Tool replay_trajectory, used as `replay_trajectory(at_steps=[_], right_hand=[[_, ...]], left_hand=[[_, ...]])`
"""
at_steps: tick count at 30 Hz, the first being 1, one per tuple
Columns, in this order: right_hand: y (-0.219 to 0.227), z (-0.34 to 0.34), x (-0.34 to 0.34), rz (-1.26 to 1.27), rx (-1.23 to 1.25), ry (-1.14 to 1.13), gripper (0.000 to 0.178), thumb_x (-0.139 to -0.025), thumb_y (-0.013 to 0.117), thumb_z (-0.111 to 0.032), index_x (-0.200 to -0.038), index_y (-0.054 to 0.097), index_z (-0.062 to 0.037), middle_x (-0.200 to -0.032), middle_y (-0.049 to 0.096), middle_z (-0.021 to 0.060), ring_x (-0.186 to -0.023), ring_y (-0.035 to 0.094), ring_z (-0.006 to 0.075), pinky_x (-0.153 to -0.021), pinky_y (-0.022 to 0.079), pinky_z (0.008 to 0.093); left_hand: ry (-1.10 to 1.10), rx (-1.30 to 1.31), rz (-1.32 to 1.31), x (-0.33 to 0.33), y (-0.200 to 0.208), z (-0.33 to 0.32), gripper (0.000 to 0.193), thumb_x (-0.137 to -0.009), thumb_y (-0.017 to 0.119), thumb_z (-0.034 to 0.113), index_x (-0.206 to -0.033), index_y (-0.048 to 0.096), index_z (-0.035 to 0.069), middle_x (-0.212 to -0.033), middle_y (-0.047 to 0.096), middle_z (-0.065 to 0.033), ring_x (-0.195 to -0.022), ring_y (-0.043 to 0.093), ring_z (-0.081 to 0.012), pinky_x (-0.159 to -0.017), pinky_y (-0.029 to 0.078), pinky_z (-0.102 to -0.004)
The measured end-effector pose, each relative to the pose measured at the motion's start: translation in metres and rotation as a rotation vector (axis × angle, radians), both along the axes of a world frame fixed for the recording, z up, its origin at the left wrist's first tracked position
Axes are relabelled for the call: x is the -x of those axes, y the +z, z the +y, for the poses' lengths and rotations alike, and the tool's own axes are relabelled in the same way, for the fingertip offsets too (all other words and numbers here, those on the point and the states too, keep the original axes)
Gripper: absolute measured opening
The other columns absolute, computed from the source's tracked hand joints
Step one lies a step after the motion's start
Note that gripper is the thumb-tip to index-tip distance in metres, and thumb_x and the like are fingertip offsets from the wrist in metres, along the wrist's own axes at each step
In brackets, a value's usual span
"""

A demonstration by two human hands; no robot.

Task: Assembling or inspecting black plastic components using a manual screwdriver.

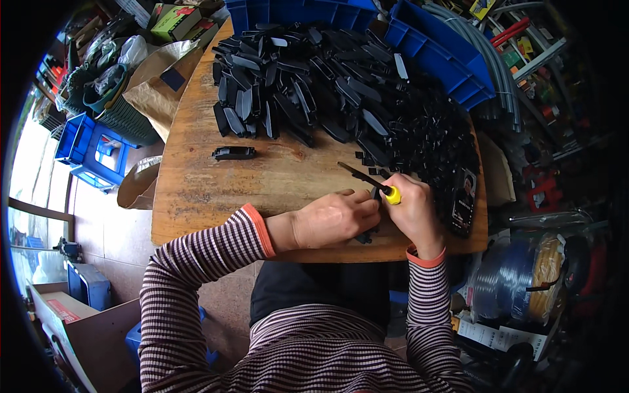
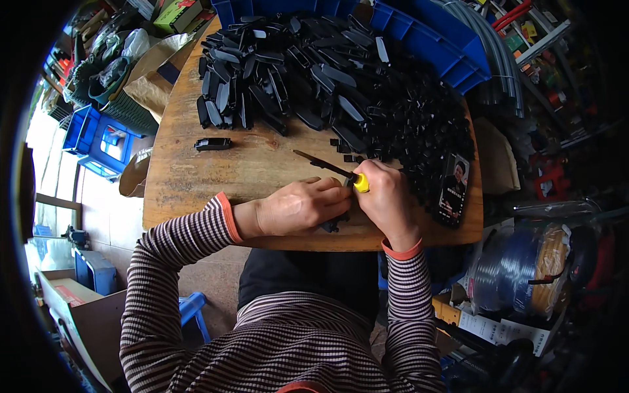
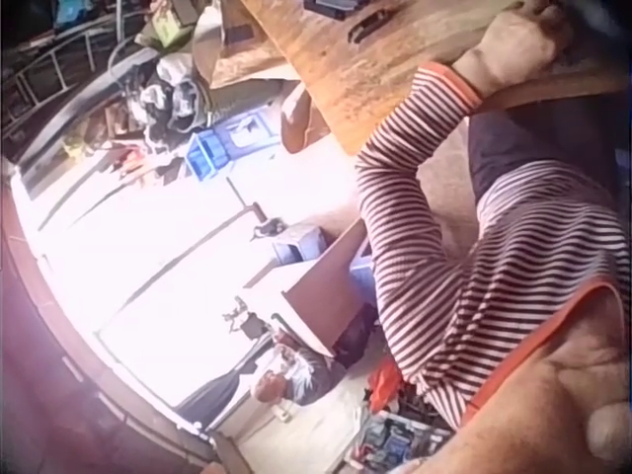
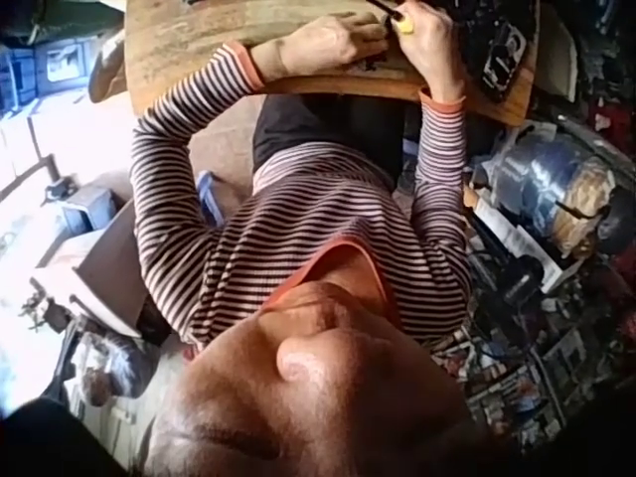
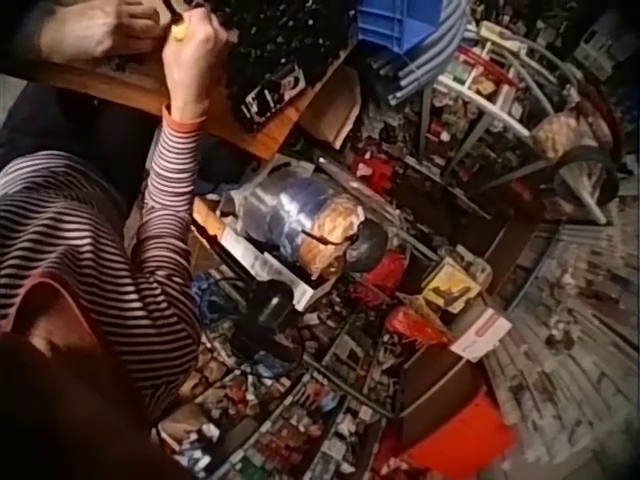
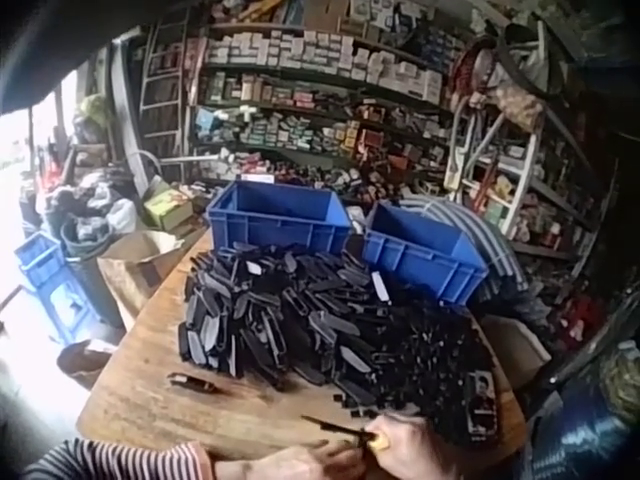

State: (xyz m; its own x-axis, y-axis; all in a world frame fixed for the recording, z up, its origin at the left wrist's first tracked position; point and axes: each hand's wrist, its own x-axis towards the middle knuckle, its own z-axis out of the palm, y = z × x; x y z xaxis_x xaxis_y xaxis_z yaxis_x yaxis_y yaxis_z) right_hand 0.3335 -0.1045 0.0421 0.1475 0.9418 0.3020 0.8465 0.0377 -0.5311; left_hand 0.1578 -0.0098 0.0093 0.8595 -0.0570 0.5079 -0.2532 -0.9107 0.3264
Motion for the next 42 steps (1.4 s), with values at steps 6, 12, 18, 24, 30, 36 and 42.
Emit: replay_trajectory(at_steps=[6,12,18,24,30,36,42], right_hand=[[0.007,0.006,0.006,-0.234,0.096,0.064,0.016,-0.070,0.066,0.007,-0.085,0.060,0.0027,-0.080,0.064,0.0203,-0.074,0.063,0.0382,-0.063,0.051,0.0396],[0.025,0.005,-0.015,-0.093,0.152,0.306,0.011,-0.076,0.068,0.004,-0.084,0.061,0.0014,-0.077,0.066,0.0153,-0.068,0.065,0.0297,-0.061,0.050,0.0350],[0.006,0.030,0.013,0.551,-0.261,-0.005,0.007,-0.088,0.067,-0.007,-0.092,0.064,-0.0029,-0.077,0.065,0.0024,-0.064,0.059,0.0085,-0.058,0.045,0.0224],[0.014,0.027,0.005,0.674,-0.530,-0.088,0.008,-0.089,0.069,-0.008,-0.090,0.065,-0.0019,-0.071,0.061,0.0009,-0.066,0.061,0.0073,-0.059,0.046,0.0227],[-0.006,0.021,-0.021,-0.104,0.005,-0.076,0.012,-0.080,0.071,-0.004,-0.089,0.064,0.0005,-0.084,0.067,0.0155,-0.075,0.067,0.0296,-0.065,0.052,0.0368],[-0.018,0.024,-0.024,-0.065,0.056,-0.093,0.017,-0.076,0.070,-0.002,-0.092,0.067,0.0004,-0.089,0.066,0.0182,-0.082,0.065,0.0356,-0.069,0.052,0.0395],[-0.009,0.024,-0.040,0.031,0.258,-0.104,0.021,-0.073,0.070,-0.003,-0.094,0.068,0.0006,-0.088,0.065,0.0168,-0.080,0.066,0.0325,-0.069,0.051,0.0366]], left_hand=[[0.004,-0.141,0.130,0.001,-0.004,-0.006,0.039,-0.073,0.062,0.012,-0.111,0.060,-0.001,-0.111,0.059,-0.0130,-0.105,0.059,-0.0284,-0.086,0.053,-0.0355],[0.048,-0.161,0.060,0.001,-0.010,-0.008,0.039,-0.075,0.061,0.011,-0.111,0.060,-0.001,-0.115,0.058,-0.0134,-0.113,0.057,-0.0284,-0.087,0.053,-0.0351],[0.022,-0.165,0.075,-0.001,-0.002,-0.011,0.039,-0.076,0.060,0.011,-0.114,0.059,-0.001,-0.116,0.058,-0.0137,-0.117,0.055,-0.0278,-0.088,0.053,-0.0355],[0.076,-0.290,-0.107,-0.001,0.002,-0.005,0.023,-0.078,0.058,0.014,-0.098,0.062,0.003,-0.104,0.058,-0.0078,-0.108,0.056,-0.0236,-0.081,0.053,-0.0313],[-0.068,-0.138,0.183,-0.024,0.006,0.001,0.036,-0.078,0.060,0.011,-0.114,0.061,0.007,-0.117,0.059,-0.0088,-0.116,0.055,-0.0251,-0.083,0.051,-0.0329],[0.416,-0.002,0.269,0.004,0.011,0.033,0.039,-0.076,0.060,0.006,-0.115,0.061,0.010,-0.103,0.057,-0.0071,-0.099,0.057,-0.0223,-0.084,0.047,-0.0363],[0.547,-0.223,0.033,-0.014,0.004,0.074,0.037,-0.074,0.060,0.002,-0.111,0.061,0.008,-0.101,0.057,-0.0071,-0.095,0.058,-0.0235,-0.083,0.046,-0.0353]])
